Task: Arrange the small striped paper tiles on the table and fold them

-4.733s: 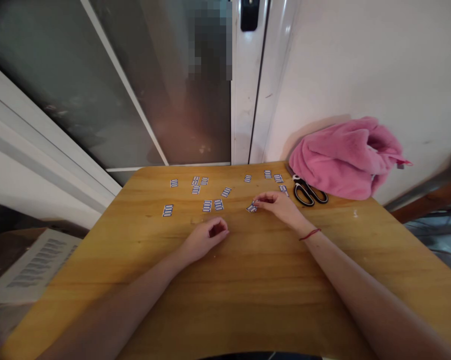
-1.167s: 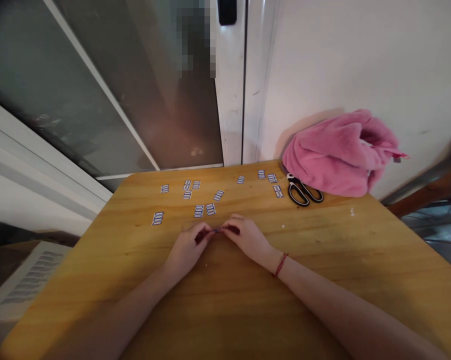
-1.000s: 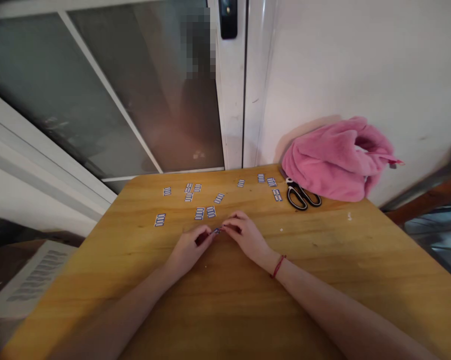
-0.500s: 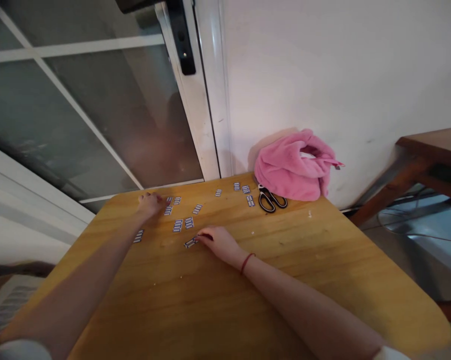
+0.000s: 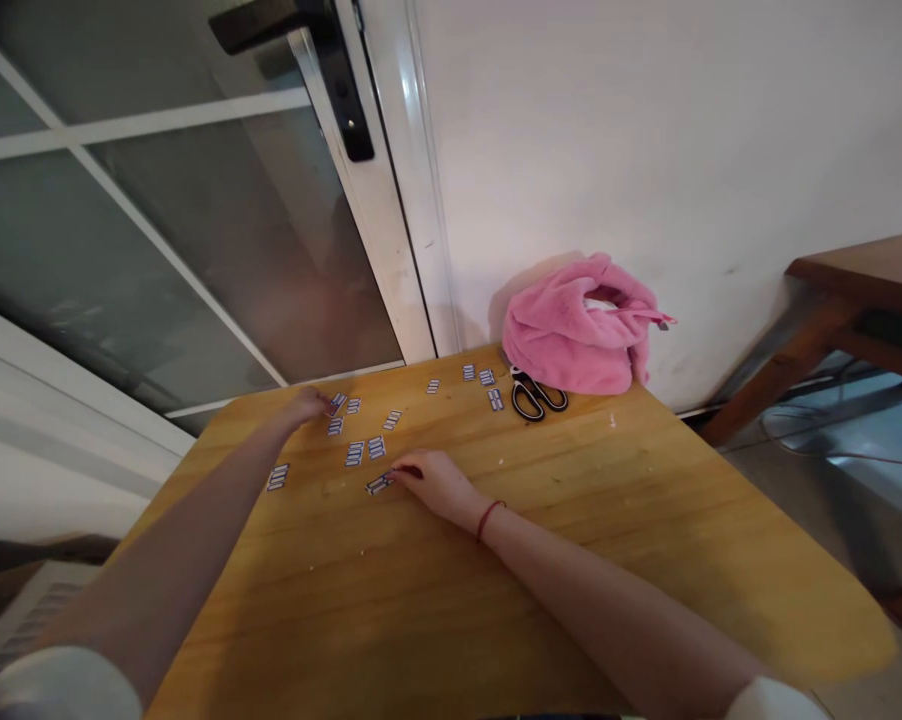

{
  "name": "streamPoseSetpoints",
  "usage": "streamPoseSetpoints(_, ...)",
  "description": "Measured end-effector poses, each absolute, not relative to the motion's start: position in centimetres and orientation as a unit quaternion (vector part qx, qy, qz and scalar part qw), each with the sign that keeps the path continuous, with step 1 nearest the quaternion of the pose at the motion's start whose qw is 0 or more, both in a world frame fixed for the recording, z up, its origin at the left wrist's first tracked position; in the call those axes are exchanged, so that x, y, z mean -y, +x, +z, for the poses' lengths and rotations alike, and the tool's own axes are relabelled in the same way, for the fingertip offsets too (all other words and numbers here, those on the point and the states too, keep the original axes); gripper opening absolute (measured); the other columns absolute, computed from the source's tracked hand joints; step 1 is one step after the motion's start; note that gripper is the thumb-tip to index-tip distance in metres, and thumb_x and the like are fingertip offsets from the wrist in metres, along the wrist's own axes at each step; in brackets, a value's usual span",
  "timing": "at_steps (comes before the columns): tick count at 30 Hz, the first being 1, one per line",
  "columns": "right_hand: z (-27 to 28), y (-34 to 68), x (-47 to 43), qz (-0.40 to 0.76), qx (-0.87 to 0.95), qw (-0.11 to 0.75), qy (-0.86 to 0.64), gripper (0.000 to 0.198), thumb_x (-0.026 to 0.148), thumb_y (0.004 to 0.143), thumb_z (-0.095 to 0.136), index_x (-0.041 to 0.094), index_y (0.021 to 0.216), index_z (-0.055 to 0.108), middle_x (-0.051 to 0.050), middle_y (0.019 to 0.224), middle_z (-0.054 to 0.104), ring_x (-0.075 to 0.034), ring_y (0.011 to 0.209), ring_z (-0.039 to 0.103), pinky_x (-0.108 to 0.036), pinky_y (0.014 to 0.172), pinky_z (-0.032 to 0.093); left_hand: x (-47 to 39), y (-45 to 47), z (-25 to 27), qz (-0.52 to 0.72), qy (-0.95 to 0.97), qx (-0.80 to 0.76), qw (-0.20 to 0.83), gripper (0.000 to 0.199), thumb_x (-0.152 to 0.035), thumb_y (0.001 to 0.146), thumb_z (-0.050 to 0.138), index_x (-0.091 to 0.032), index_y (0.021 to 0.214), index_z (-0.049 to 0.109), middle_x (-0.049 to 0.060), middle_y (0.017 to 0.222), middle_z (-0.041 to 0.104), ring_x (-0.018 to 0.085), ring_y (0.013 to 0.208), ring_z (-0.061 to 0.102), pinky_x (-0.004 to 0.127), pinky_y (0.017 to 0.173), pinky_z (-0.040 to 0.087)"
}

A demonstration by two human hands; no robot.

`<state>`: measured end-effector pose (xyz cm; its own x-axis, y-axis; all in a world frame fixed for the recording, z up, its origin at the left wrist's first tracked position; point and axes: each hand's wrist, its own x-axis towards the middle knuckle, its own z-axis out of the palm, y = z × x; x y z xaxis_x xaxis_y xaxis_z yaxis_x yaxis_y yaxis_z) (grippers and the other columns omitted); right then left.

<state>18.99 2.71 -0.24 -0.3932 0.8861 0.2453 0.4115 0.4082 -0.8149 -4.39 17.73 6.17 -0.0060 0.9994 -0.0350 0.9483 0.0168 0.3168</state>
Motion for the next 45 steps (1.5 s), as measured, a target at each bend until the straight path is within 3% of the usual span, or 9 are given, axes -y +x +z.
streamPoseSetpoints(6,0.1,19.1,-2.6,0.331,0.759,0.36,-0.43,0.018,0.03,0.084,0.056,0.018,0.087,0.07,-0.004,0.084,0.066,-0.013,0.075,0.057,-0.023,0.068,0.043,-12.0,-4.2,8.6,0.221,0.719,-0.655,0.067,0.016,-0.027,0.082,0.05,-0.019,0.093,0.058,0.001,0.087,0.066,0.013,0.077,0.06,0.022,0.069,0.043)
streamPoseSetpoints(10,0.1,19.0,-2.7,0.332,0.743,0.362,-0.454,0.016,0.027,0.083,0.057,0.018,0.085,0.07,-0.004,0.079,0.067,-0.013,0.07,0.056,-0.023,0.064,0.043,-5.1,-1.8,6.4,0.226,0.777,-0.56,0.177,0.02,-0.036,0.084,0.048,-0.021,0.084,0.062,-0.001,0.076,0.065,0.013,0.066,0.059,0.023,0.063,0.045)
streamPoseSetpoints(14,-0.1,19.0,-2.6,0.334,0.744,0.369,-0.445,0.014,0.024,0.082,0.057,0.019,0.086,0.07,-0.003,0.082,0.069,-0.013,0.075,0.059,-0.024,0.069,0.044,-1.1,-0.5,3.0,0.252,0.801,-0.501,0.21,0.025,-0.032,0.089,0.039,-0.022,0.094,0.062,0.002,0.091,0.065,0.015,0.084,0.06,0.026,0.077,0.047)
streamPoseSetpoints(18,-0.2,19.1,-2.5,0.338,0.746,0.369,-0.439,0.014,0.024,0.082,0.058,0.018,0.084,0.071,-0.003,0.079,0.068,-0.013,0.073,0.059,-0.023,0.067,0.044,-0.9,-1.2,1.5,0.267,0.815,-0.467,0.214,0.027,-0.029,0.092,0.034,-0.021,0.101,0.058,0.004,0.097,0.062,0.016,0.091,0.058,0.029,0.083,0.046)
streamPoseSetpoints(27,0.2,19.0,-2.3,0.358,0.754,0.328,-0.443,0.013,0.025,0.081,0.059,0.019,0.084,0.071,-0.002,0.081,0.069,-0.013,0.074,0.061,-0.023,0.067,0.044,0.2,-2.4,0.5,0.192,0.837,-0.492,0.14,0.029,-0.018,0.091,0.031,-0.023,0.112,0.05,0.005,0.111,0.062,0.018,0.1,0.06,0.032,0.085,0.048)
streamPoseSetpoints(34,0.2,19.1,-2.2,0.374,0.751,0.329,-0.434,0.014,0.027,0.081,0.058,0.02,0.086,0.07,-0.001,0.085,0.07,-0.014,0.078,0.063,-0.025,0.071,0.046,0.7,-1.7,1.6,0.107,0.878,-0.442,0.148,0.03,-0.012,0.088,0.031,-0.022,0.107,0.052,0.005,0.102,0.063,0.018,0.091,0.059,0.032,0.08,0.047)
streamPoseSetpoints(39,0.1,19.0,-2.2,0.34,0.76,0.323,-0.45,0.013,0.026,0.081,0.058,0.021,0.085,0.07,-0.001,0.085,0.07,-0.015,0.079,0.063,-0.026,0.072,0.047,0.9,-1.2,2.2,0.117,0.876,-0.436,0.17,0.028,-0.022,0.092,0.027,-0.021,0.107,0.051,0.005,0.099,0.062,0.019,0.089,0.057,0.033,0.08,0.046)
streamPoseSetpoints(45,0.0,18.9,-2.0,0.332,0.775,0.307,-0.442,0.011,0.027,0.08,0.061,0.02,0.08,0.069,-0.002,0.082,0.069,-0.014,0.077,0.062,-0.024,0.07,0.045,1.0,-0.7,1.8,0.112,0.874,-0.453,0.138,0.023,-0.031,0.089,0.041,-0.02,0.107,0.051,0.006,0.1,0.062,0.022,0.091,0.057,0.035,0.08,0.045)
